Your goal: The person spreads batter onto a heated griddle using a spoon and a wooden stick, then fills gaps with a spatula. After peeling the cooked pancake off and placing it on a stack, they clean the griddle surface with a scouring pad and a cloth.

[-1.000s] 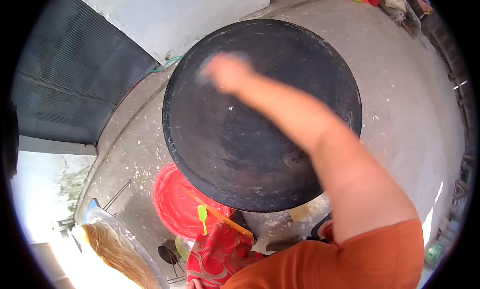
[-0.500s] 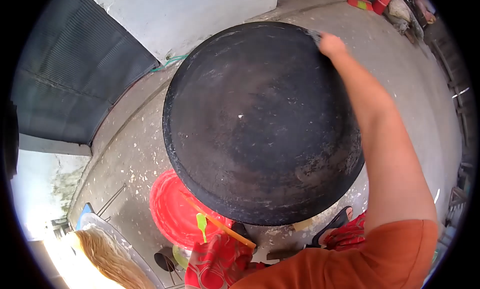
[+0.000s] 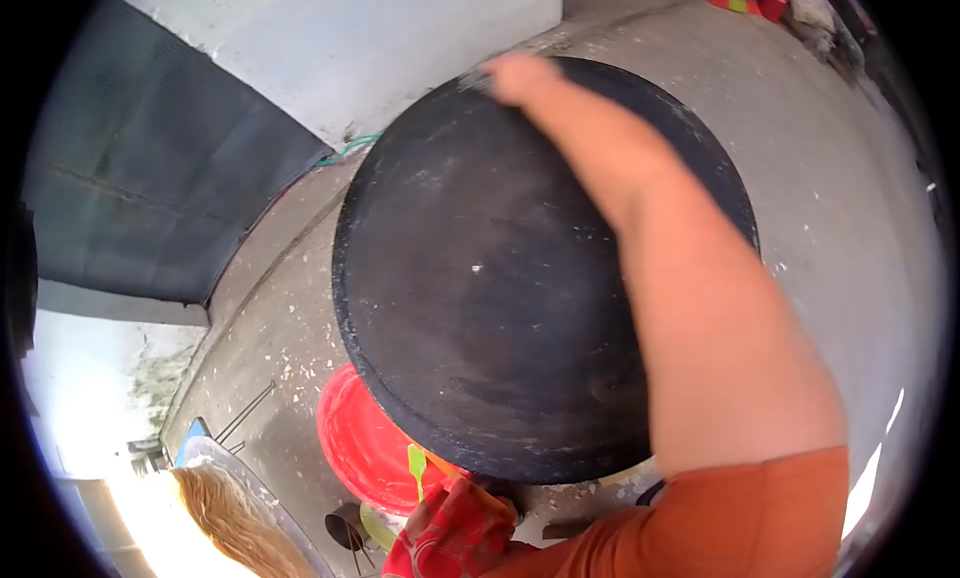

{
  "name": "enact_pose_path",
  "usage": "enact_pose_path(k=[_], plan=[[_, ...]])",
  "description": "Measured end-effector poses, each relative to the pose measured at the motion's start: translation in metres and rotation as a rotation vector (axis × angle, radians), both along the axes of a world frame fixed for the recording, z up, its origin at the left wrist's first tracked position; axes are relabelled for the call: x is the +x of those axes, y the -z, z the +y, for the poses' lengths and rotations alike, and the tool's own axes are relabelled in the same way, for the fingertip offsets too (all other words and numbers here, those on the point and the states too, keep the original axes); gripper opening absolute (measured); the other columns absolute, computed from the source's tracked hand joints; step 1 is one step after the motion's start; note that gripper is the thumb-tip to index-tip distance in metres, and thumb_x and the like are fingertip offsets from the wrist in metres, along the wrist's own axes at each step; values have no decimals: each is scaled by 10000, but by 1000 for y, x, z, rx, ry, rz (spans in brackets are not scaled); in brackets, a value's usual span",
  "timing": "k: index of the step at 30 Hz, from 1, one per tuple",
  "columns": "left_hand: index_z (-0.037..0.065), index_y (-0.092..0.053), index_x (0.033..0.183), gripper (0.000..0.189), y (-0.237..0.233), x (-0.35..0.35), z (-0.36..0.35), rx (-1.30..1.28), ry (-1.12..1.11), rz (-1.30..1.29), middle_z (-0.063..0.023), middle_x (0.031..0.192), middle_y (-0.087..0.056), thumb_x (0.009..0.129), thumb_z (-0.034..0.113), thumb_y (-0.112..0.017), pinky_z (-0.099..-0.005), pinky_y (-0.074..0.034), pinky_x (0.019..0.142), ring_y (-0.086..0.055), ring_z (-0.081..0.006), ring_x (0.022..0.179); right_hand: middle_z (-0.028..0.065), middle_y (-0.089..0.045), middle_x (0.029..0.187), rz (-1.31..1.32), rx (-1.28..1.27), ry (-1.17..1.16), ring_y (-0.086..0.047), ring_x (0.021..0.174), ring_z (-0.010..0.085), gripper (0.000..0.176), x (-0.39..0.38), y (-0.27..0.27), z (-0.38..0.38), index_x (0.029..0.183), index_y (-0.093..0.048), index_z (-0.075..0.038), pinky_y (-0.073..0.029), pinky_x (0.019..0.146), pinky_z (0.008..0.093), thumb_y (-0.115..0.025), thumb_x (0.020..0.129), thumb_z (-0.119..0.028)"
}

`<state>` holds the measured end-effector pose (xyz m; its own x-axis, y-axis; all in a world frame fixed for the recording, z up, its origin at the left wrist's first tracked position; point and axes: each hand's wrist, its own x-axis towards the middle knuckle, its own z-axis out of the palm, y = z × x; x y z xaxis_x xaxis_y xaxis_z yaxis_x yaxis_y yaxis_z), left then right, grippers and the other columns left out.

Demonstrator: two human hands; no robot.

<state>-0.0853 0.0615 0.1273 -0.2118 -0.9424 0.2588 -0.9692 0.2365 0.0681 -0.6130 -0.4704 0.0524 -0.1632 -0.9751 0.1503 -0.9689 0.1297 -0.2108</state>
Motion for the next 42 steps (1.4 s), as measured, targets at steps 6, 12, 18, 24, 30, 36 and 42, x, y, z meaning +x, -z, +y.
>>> enact_pose_path(k=[6,12,18,24,30,36,42], plan=[[-76,-484,1144,627,-4,7,0,-18,91,4,-246,1136,-423,693,313,-680,-454,-390,892,-438,-403,1055,135,-489,1218,44,-121,72,-468,1113,310,338,-160,5,211,1194,-501,-148,-393,936,365,-425,865,-136],[-76,-489,1138,618,-11,20,10,4,232,-38,-245,1130,-424,695,314,-674,-457,-398,883,-442,-405,1047,129,-370,1334,-36,-39,-7,-315,1257,294,528,-69,-21,419,1262,-437,-137,-276,1038,379,-457,768,48],[-61,-505,1123,586,-19,-15,12,-66,112,68,-233,1138,-416,705,323,-651,-463,-410,868,-448,-397,1033,130,-417,1302,-102,55,-150,-379,1221,295,506,37,-46,474,1233,-470,-127,-288,1029,402,-524,750,13],[-41,-567,1038,405,6,-6,22,-155,-19,150,-210,1091,-456,748,233,-639,-464,-425,834,-472,-388,988,139,-431,1278,34,-117,102,-396,1197,294,395,-97,-1,357,1223,-470,-124,-359,977,378,-425,842,-30],[-33,-582,1008,336,-1,-7,15,-185,-60,69,-205,1071,-472,761,189,-629,-462,-432,816,-483,-384,965,117,-437,1278,220,-2,143,-409,1177,303,367,-150,17,141,1240,-448,-136,-376,948,389,-349,887,-160],[-26,-597,978,268,-4,-8,17,-178,-64,24,-200,1050,-487,773,145,-618,-461,-440,798,-494,-380,942,61,-376,1343,266,45,-139,-346,1243,255,462,22,5,-15,1268,-422,-164,-336,1003,369,-373,819,-67],[-5,-631,893,139,1,-36,3,-376,-129,154,-183,966,-536,769,51,-602,-443,-454,752,-515,-359,880,62,-412,1318,116,38,-576,-367,1232,261,454,221,-2,4,1215,-487,-175,-322,1013,373,-437,784,-41]])
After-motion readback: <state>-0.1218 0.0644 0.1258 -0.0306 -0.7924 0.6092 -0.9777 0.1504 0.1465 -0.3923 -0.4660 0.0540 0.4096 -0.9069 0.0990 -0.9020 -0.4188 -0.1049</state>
